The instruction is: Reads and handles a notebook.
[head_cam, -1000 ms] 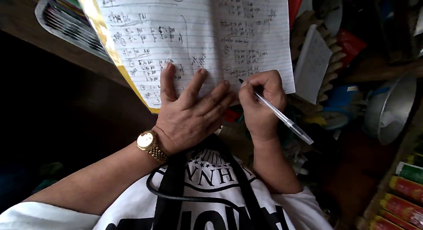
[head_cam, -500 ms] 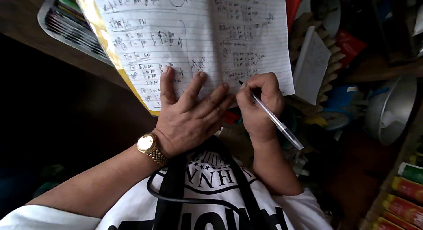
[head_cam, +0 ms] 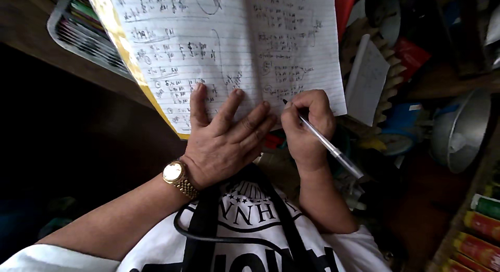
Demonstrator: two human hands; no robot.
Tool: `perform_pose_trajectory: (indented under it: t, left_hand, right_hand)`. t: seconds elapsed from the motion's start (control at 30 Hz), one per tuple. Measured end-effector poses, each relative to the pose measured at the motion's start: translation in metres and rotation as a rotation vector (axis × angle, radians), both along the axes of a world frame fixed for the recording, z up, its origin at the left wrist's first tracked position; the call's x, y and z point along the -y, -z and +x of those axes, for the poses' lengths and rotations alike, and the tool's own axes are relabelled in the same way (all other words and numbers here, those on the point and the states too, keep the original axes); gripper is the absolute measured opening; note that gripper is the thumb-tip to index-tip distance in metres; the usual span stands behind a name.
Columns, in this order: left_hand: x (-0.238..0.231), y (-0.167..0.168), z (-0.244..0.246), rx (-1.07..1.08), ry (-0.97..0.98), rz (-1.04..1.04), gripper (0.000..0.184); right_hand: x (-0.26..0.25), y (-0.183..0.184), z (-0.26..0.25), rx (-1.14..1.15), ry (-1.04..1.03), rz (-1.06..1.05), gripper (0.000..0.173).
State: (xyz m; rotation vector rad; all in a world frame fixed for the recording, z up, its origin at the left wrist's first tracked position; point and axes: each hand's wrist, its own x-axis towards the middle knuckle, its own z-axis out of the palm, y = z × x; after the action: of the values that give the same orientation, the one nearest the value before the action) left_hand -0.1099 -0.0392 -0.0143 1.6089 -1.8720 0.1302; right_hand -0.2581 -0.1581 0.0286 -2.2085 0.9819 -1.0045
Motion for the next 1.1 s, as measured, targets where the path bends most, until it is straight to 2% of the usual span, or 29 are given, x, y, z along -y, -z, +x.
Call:
perform_pose_trajectory:
  t: [0.13, 0.57, 1.1]
  left_hand:
    - [0.0003, -0.0004, 0.0013, -0.007, 0.002, -0.001, 0.041]
    - [0.0004, 0.0013, 0.0019, 0.006, 0.005, -0.002, 0.042]
    - [0.0007, 0.0025, 0.0038, -0.002, 0.018, 0.0, 0.042]
  right_hand:
    - [0.0017, -0.0096, -0.0051, 0.077, -0.013, 0.068, 0.006]
    - [0.0047, -0.0011, -0.0038, -0.058, 0.015, -0.04, 0.004]
    - [0.0059, -0.001, -0.0032, -0.099, 0.025, -0.086, 0.006]
